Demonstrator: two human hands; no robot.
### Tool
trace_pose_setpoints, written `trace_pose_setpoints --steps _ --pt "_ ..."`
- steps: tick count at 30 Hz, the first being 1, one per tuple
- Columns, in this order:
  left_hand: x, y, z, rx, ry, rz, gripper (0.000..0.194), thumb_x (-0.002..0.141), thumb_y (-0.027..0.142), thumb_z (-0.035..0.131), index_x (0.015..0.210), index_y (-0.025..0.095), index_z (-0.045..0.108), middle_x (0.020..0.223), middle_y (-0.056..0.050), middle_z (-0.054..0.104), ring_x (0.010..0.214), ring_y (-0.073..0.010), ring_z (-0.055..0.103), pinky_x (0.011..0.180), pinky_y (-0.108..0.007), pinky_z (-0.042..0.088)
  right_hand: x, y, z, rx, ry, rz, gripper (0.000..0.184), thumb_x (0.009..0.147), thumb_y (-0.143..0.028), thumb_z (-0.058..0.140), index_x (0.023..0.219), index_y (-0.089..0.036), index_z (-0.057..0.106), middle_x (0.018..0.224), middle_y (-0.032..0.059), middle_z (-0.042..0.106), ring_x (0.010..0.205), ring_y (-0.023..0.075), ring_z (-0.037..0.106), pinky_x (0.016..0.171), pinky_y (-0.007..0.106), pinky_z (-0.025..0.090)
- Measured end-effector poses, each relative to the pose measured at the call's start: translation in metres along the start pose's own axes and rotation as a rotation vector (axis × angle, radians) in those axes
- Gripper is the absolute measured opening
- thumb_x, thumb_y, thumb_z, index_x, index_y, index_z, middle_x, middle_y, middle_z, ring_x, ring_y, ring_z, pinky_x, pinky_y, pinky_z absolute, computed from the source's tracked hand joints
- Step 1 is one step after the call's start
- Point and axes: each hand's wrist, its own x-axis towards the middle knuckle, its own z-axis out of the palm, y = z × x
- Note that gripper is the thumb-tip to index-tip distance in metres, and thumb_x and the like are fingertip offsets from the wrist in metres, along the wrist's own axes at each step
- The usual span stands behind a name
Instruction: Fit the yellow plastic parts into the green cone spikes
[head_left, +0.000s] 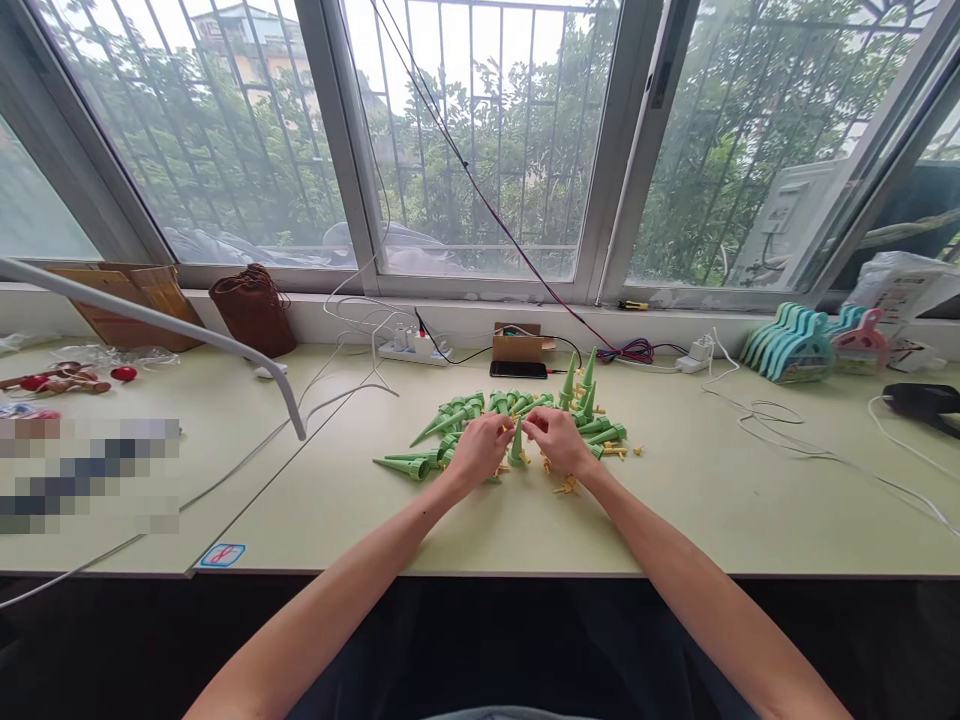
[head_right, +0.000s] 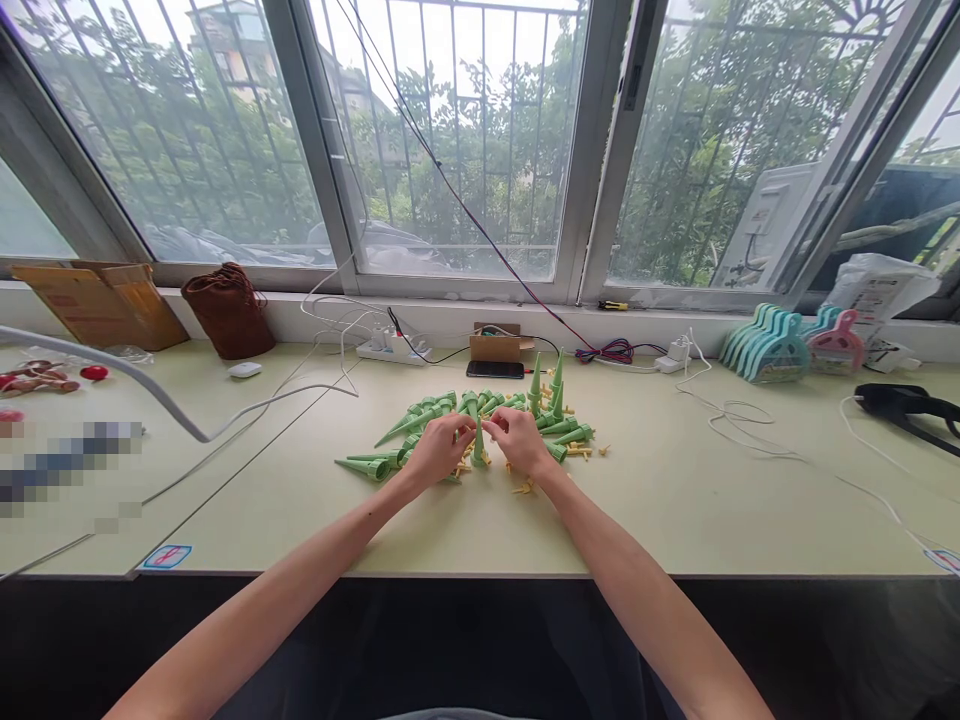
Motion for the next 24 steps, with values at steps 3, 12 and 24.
trace_pose_setpoints --steps 3,12,24 --pt "-0.0004 -0.0001 -0.0004 0.001 0.005 -0.005 0.018 0.087 0.021 0.048 0.085 0.018 0.066 0.08 -0.004 0.063 0.072 -0.0163 0.056 0.067 -0.026 0.04 -0.0007 -0.0012 -0.0007 0.032 -0.009 0.009 0.024 0.084 -0.032 0.057 0.065 -0.017 0.059 0.058 -0.0004 0.062 0.05 0.0111 0.052 0.054 0.023 0.038" --pt "0.0001 0.0005 -0.0017 0.008 0.012 -0.026 0.015 0.086 0.022 0.047 0.084 0.019 0.062 0.079 -0.003 0.062 0.071 -0.0166 0.056 0.064 -0.026 0.04 -0.0007 -0.0022 -0.0005 0.115 -0.046 0.034 0.021 0.084 -0.033 0.056 0.07 -0.018 0.06 0.058 -0.0009 0.063 0.043 0.0095 0.05 0.05 0.022 0.039" --pt "0.0004 -0.0003 -0.0014 -0.022 0.01 0.011 0.022 0.087 0.024 0.047 0.086 0.019 0.068 0.077 -0.004 0.061 0.071 -0.0165 0.056 0.067 -0.026 0.041 -0.0003 -0.0011 -0.0007 0.206 -0.102 0.039 0.021 0.084 -0.035 0.054 0.076 -0.017 0.059 0.064 0.0009 0.063 0.042 0.0091 0.05 0.044 0.021 0.041"
